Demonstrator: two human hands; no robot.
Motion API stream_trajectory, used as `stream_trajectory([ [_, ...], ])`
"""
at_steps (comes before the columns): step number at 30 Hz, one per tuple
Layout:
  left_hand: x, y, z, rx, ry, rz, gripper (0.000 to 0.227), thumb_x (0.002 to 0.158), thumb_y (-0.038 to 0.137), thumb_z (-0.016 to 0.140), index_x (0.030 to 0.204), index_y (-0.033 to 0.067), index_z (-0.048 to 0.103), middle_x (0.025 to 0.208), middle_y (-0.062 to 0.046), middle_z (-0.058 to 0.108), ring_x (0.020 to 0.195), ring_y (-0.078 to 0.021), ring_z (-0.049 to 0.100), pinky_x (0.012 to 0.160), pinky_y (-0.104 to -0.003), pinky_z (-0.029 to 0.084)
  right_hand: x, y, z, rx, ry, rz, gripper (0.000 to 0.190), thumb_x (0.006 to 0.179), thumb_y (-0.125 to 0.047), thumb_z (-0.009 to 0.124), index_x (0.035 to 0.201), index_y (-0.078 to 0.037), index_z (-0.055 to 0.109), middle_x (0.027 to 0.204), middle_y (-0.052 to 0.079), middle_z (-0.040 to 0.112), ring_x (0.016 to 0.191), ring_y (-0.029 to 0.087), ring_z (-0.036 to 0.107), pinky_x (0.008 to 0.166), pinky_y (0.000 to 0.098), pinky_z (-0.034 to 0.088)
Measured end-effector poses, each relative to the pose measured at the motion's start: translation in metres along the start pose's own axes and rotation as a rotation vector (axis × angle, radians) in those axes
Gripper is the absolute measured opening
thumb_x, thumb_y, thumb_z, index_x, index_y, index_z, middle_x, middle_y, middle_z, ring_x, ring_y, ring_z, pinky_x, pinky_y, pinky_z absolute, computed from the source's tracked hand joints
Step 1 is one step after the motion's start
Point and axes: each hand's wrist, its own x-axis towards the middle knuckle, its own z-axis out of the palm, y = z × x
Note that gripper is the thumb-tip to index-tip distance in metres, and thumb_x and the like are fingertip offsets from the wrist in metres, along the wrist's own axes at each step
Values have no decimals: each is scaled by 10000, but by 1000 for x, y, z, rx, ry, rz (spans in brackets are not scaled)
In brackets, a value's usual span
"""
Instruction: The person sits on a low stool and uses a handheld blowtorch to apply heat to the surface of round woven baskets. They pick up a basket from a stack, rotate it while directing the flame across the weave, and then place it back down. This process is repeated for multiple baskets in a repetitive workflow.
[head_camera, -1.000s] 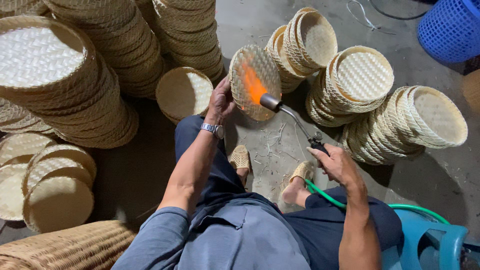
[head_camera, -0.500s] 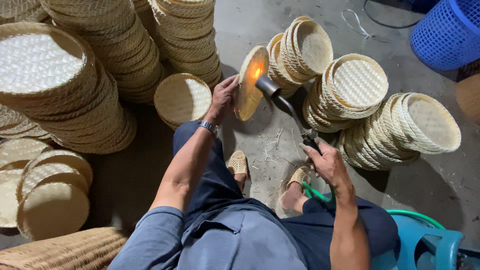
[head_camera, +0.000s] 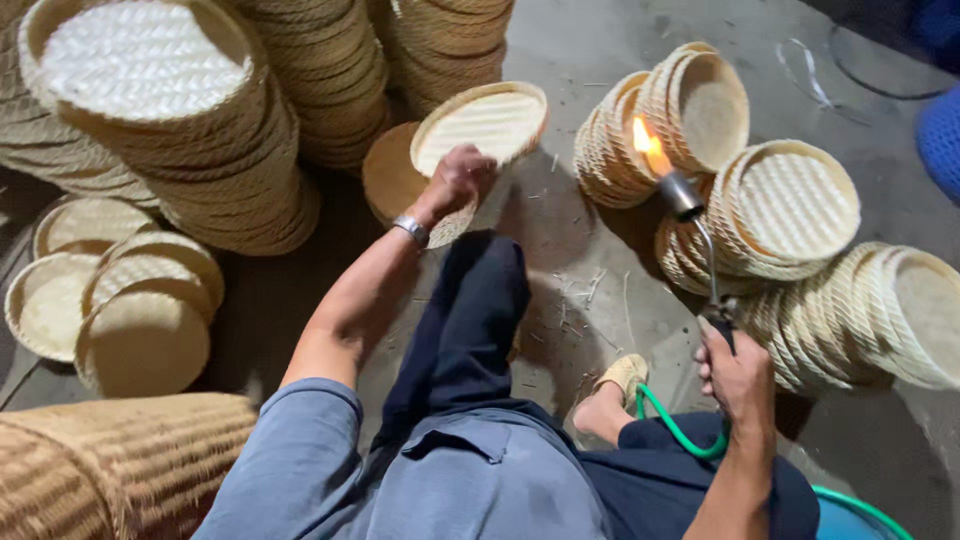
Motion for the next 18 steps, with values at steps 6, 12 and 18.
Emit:
stream_trajectory([
  [6,-78,-47,7,545,-50,49,231,822,1,627,828,193,756,843,-75,624,837,-310,588,728,-451,473,-5,6,2,-67,-2,24,397,1012,-350,645,853,12,672,692,71,638,536,136,558,451,319,465],
  [12,-118,-100,20,603,-69,-49,230,769,9,615,840,189,740,891,-48,623,962,-285,575,881,-439,453,3,24,-2,13,7,36,348,1025,-313,638,899,11,669,735,59,649,560,116,561,452,303,459],
  [18,-131,-122,29,669,-80,-131,189,783,46,625,865,176,735,887,-55,622,975,-297,582,866,-438,480,11,26,1,26,29,11,366,1042,-330,651,924,15,679,757,57,651,576,105,554,457,287,445],
])
